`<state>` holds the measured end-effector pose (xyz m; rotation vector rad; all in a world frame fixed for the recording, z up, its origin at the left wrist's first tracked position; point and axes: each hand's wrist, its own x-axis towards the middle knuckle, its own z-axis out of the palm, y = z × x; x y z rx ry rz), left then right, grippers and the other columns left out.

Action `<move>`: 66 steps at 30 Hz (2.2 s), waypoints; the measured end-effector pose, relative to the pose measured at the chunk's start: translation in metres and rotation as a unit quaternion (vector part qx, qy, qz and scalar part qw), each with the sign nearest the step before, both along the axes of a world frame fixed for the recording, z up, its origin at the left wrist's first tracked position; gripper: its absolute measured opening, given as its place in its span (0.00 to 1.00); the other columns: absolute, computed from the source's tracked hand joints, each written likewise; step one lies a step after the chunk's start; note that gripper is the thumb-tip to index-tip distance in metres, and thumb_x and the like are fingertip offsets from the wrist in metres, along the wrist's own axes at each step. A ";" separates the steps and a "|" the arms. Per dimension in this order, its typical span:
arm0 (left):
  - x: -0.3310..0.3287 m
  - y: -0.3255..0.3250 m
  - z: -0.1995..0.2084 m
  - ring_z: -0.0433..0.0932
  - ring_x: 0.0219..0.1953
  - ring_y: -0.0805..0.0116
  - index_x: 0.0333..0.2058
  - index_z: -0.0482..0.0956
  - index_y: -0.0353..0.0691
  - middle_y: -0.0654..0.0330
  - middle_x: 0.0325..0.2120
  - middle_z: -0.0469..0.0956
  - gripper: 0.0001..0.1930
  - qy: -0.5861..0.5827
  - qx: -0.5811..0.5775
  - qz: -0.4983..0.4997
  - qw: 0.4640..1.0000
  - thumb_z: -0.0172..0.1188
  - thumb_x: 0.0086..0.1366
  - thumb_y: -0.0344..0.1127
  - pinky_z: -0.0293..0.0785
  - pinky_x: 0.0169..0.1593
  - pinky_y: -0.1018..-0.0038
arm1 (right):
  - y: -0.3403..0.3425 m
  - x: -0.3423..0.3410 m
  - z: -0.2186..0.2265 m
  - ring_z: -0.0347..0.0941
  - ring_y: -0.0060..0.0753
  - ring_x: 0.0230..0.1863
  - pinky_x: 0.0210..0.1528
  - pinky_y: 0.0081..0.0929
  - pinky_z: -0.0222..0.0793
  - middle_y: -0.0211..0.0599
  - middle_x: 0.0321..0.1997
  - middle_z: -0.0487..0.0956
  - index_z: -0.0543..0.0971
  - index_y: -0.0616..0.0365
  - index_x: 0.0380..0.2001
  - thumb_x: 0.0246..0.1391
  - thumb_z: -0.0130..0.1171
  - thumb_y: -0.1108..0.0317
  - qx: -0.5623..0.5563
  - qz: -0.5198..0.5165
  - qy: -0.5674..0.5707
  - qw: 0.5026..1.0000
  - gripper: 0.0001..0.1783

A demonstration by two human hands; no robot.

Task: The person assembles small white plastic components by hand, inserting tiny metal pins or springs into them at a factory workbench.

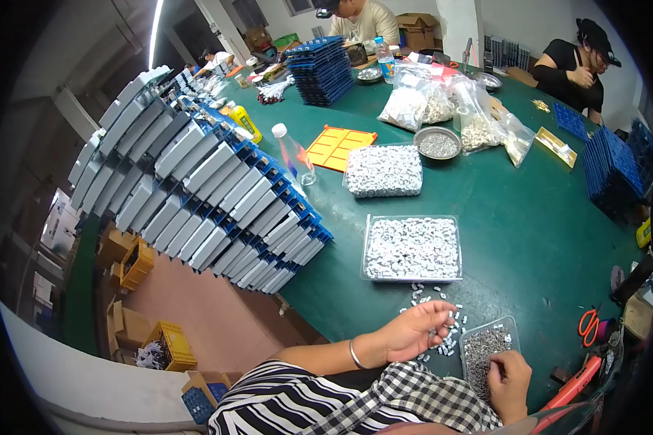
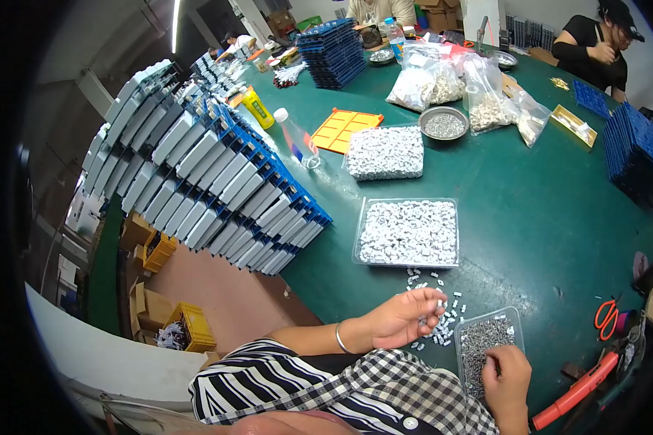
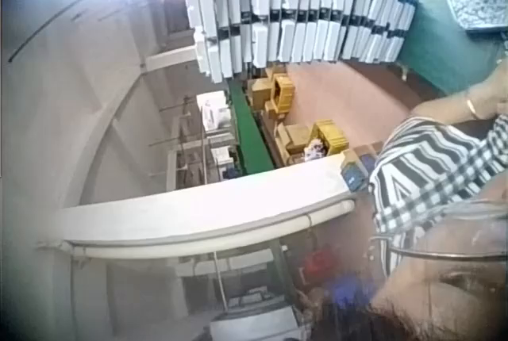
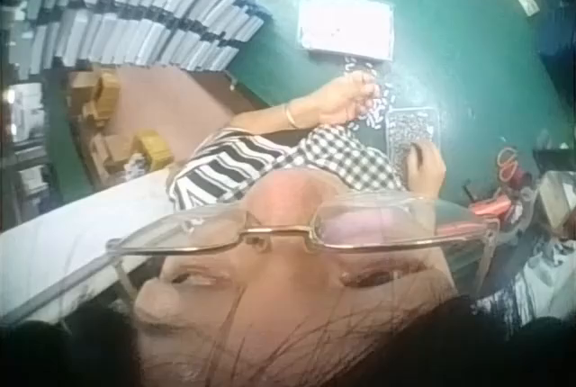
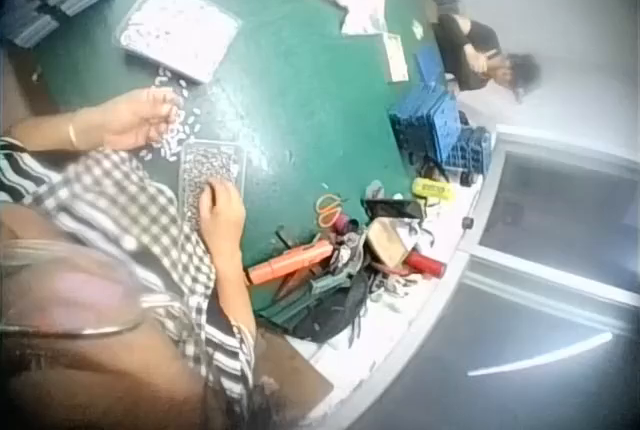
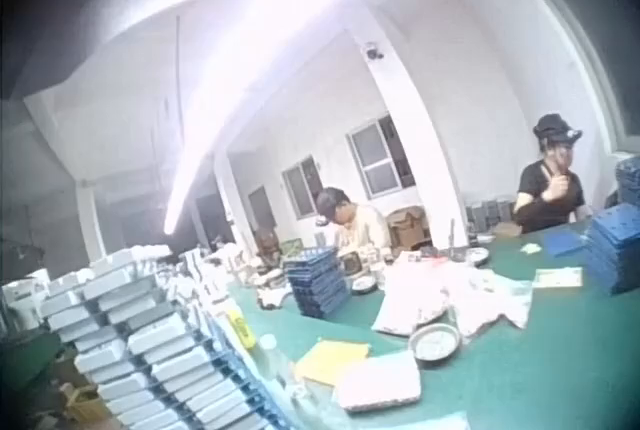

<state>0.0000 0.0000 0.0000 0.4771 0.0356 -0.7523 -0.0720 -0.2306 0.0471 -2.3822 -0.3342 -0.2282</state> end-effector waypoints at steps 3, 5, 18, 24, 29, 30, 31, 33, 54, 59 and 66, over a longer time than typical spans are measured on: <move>0.001 -0.007 0.003 0.73 0.34 0.78 0.41 0.69 0.40 0.62 0.37 0.73 0.10 0.020 0.051 -0.064 0.996 0.53 0.61 0.34 0.71 0.33 0.84 | 0.000 0.006 0.009 0.70 0.44 0.24 0.28 0.33 0.66 0.41 0.21 0.72 0.74 0.61 0.23 0.35 0.56 0.79 0.104 -0.058 0.061 0.991 0.06; -0.014 -0.010 0.006 0.74 0.33 0.76 0.40 0.69 0.38 0.59 0.36 0.73 0.10 0.030 0.052 -0.052 0.997 0.54 0.60 0.31 0.72 0.33 0.83 | -0.006 0.000 0.009 0.70 0.42 0.27 0.30 0.32 0.66 0.40 0.24 0.73 0.74 0.61 0.23 0.34 0.56 0.79 0.039 -0.010 0.067 0.997 0.07; -0.020 -0.006 0.018 0.75 0.28 0.74 0.41 0.69 0.36 0.55 0.34 0.75 0.10 0.039 0.105 -0.133 0.985 0.52 0.60 0.27 0.73 0.29 0.82 | 0.013 -0.001 0.008 0.73 0.23 0.22 0.24 0.19 0.67 0.33 0.21 0.75 0.72 0.62 0.24 0.42 0.59 0.75 0.262 -0.029 0.201 0.943 0.05; -0.026 -0.005 0.022 0.77 0.31 0.72 0.41 0.69 0.36 0.55 0.35 0.75 0.10 0.030 0.132 -0.143 0.980 0.51 0.60 0.26 0.75 0.33 0.80 | 0.018 -0.002 0.008 0.73 0.18 0.26 0.26 0.14 0.68 0.32 0.24 0.76 0.74 0.63 0.28 0.45 0.58 0.77 0.425 -0.012 0.321 0.846 0.05; -0.027 -0.007 0.018 0.74 0.27 0.76 0.39 0.68 0.36 0.58 0.29 0.74 0.10 -0.001 0.135 -0.128 0.982 0.55 0.58 0.25 0.73 0.30 0.83 | 0.024 -0.004 0.002 0.75 0.23 0.30 0.32 0.17 0.72 0.36 0.30 0.76 0.74 0.66 0.33 0.49 0.54 0.79 0.537 -0.008 0.321 0.780 0.06; -0.026 -0.008 0.019 0.74 0.27 0.76 0.39 0.68 0.36 0.58 0.29 0.74 0.10 -0.001 0.137 -0.129 0.982 0.55 0.58 0.25 0.73 0.30 0.83 | 0.025 -0.004 0.001 0.75 0.23 0.30 0.32 0.17 0.72 0.36 0.30 0.76 0.74 0.66 0.33 0.49 0.54 0.79 0.538 -0.008 0.321 0.780 0.06; -0.026 -0.009 0.021 0.73 0.26 0.77 0.38 0.68 0.36 0.60 0.27 0.72 0.10 -0.039 0.172 -0.124 0.976 0.56 0.57 0.25 0.72 0.28 0.84 | 0.025 -0.004 0.000 0.75 0.24 0.30 0.33 0.18 0.73 0.36 0.31 0.76 0.74 0.66 0.33 0.50 0.53 0.79 0.570 -0.012 0.322 0.756 0.05; -0.026 -0.009 0.024 0.72 0.25 0.78 0.38 0.68 0.36 0.61 0.25 0.71 0.11 -0.076 0.209 -0.120 0.968 0.57 0.56 0.25 0.71 0.27 0.85 | 0.026 -0.003 0.000 0.75 0.25 0.31 0.34 0.19 0.74 0.37 0.32 0.76 0.73 0.66 0.32 0.50 0.52 0.79 0.603 -0.017 0.323 0.729 0.05; -0.031 -0.012 0.014 0.76 0.31 0.71 0.38 0.69 0.32 0.54 0.32 0.73 0.07 -0.086 0.202 -0.089 0.972 0.51 0.59 0.23 0.76 0.35 0.78 | 0.037 0.002 -0.010 0.70 0.21 0.33 0.36 0.18 0.68 0.33 0.34 0.71 0.72 0.64 0.32 0.46 0.54 0.80 0.405 0.007 0.217 0.888 0.07; -0.027 -0.012 0.013 0.76 0.30 0.72 0.35 0.71 0.31 0.56 0.30 0.73 0.06 -0.160 0.203 -0.139 0.956 0.54 0.58 0.24 0.76 0.33 0.78 | 0.039 -0.006 -0.008 0.68 0.19 0.35 0.38 0.16 0.66 0.33 0.33 0.71 0.68 0.64 0.33 0.45 0.55 0.82 0.463 -0.041 0.320 0.825 0.10; -0.028 -0.004 0.014 0.75 0.27 0.74 0.35 0.71 0.32 0.58 0.28 0.73 0.06 -0.152 0.155 -0.105 0.971 0.54 0.59 0.25 0.75 0.30 0.81 | 0.053 0.004 -0.005 0.67 0.17 0.33 0.36 0.14 0.64 0.31 0.32 0.70 0.68 0.61 0.31 0.45 0.56 0.81 0.490 -0.013 0.296 0.820 0.10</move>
